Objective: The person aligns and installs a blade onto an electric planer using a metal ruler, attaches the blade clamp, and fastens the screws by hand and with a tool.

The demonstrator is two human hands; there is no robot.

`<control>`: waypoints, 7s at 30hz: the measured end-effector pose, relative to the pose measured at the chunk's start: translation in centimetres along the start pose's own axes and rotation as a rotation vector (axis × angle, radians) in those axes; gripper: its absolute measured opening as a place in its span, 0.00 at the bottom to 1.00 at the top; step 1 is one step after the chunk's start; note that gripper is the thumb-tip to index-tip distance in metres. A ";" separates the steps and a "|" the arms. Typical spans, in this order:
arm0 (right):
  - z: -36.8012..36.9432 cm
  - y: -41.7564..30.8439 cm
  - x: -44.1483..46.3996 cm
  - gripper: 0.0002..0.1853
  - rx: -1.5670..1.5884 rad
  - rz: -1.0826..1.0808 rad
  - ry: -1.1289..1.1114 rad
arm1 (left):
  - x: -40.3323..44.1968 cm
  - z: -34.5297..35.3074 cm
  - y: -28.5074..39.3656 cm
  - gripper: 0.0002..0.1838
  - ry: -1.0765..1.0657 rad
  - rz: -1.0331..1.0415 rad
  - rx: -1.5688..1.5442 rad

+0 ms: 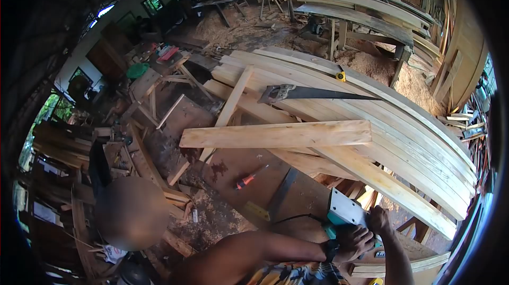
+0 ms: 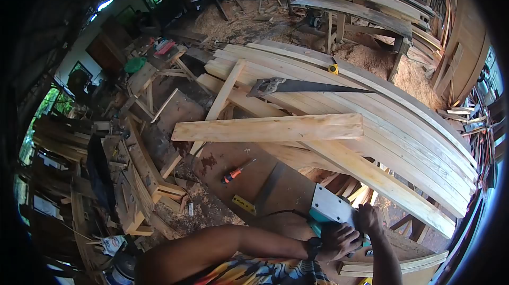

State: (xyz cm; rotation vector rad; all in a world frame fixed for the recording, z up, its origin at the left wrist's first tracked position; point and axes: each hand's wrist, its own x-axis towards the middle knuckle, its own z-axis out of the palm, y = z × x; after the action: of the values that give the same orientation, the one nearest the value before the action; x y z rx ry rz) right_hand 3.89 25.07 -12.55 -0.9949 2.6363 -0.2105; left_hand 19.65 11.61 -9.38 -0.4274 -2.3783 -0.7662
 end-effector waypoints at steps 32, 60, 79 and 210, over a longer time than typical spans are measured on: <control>-5.6 -0.4 0.6 0.32 0.329 0.431 -0.002 | 2.7 -3.5 -1.3 0.18 -0.311 0.139 -0.082; 3.4 4.2 0.5 0.15 0.589 -0.136 0.156 | 1.8 -3.3 -1.1 0.22 -0.283 0.137 -0.198; 0.5 2.2 1.3 0.09 0.236 -0.475 0.298 | 0.0 -0.8 -0.6 0.13 -0.190 0.046 -0.024; -20.3 -34.5 -22.6 0.29 1.032 -1.389 0.933 | -0.2 -13.1 -7.9 0.35 -0.442 0.439 -0.373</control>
State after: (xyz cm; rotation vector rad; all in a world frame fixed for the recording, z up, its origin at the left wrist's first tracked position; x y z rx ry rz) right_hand 34.35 14.82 20.39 -2.2471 1.1882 -2.3754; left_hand 21.98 -2.63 -4.27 -1.3439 -2.3820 -0.9778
